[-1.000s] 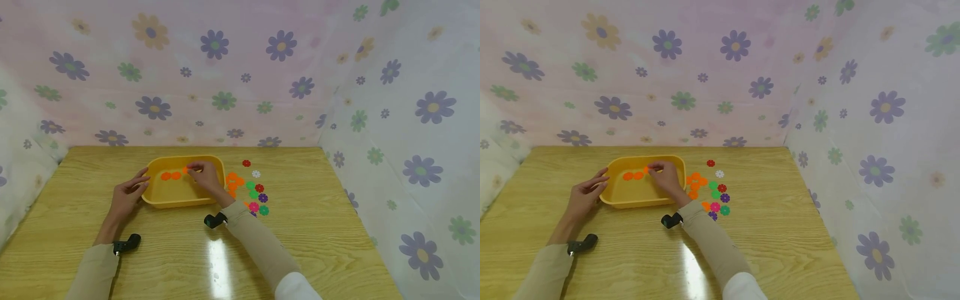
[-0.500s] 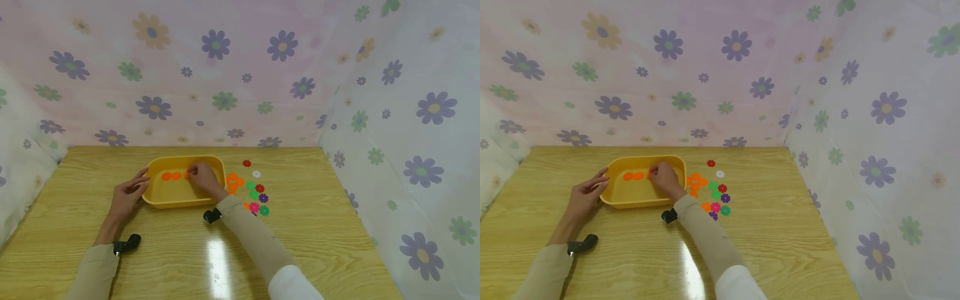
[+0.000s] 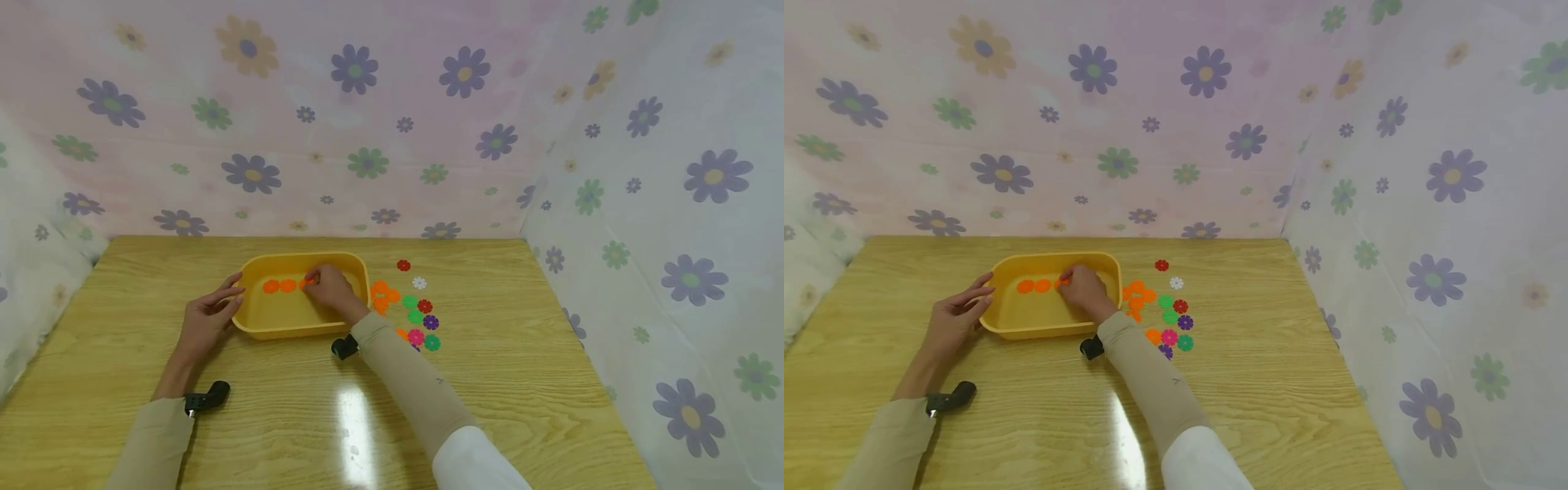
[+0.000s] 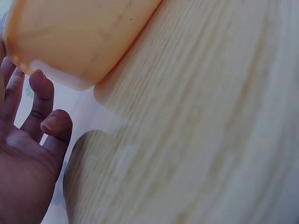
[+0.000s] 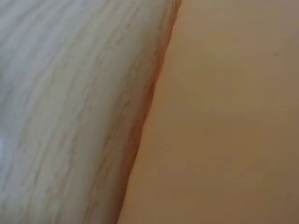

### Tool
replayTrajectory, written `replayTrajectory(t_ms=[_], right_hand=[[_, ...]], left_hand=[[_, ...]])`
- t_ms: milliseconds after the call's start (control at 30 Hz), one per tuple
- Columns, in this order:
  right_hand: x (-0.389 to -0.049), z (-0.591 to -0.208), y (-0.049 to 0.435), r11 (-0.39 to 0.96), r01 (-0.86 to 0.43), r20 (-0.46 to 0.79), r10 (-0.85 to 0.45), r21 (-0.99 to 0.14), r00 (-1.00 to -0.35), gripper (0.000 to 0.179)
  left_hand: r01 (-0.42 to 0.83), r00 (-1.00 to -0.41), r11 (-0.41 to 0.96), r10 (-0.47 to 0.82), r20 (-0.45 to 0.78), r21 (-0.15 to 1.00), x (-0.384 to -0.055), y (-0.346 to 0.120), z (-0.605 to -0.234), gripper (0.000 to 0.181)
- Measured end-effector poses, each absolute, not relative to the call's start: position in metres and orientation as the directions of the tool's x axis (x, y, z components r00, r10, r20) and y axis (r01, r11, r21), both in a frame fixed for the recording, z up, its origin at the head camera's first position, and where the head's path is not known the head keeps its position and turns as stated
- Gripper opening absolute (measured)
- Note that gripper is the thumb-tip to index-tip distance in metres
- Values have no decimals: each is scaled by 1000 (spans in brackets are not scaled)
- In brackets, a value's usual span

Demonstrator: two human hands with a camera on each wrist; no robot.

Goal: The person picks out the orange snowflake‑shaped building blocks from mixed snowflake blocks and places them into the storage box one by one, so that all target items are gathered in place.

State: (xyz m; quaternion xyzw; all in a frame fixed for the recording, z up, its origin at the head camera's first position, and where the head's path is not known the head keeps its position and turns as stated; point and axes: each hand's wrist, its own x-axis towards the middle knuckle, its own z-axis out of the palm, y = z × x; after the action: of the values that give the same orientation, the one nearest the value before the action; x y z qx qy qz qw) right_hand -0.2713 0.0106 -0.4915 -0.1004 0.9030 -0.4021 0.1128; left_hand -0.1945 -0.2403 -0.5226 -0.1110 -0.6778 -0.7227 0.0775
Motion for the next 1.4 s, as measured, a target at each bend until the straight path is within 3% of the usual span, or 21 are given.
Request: replayTrajectory(t_ms=[567, 1033, 1400], right_hand=[[-270, -489, 10, 634, -70, -116, -247, -770, -962, 16], [-274, -496, 11, 618, -146, -35, -271, -772, -962, 19], [-274, -494, 10, 627, -108, -67, -249, -772, -966, 12]], left_hand=[[293, -953, -88, 47, 298, 952, -195, -241, -521, 32], [268, -960, -112, 56, 275, 957, -194, -241, -520, 33], [269, -960, -99, 52, 275, 958, -194, -241, -521, 34]])
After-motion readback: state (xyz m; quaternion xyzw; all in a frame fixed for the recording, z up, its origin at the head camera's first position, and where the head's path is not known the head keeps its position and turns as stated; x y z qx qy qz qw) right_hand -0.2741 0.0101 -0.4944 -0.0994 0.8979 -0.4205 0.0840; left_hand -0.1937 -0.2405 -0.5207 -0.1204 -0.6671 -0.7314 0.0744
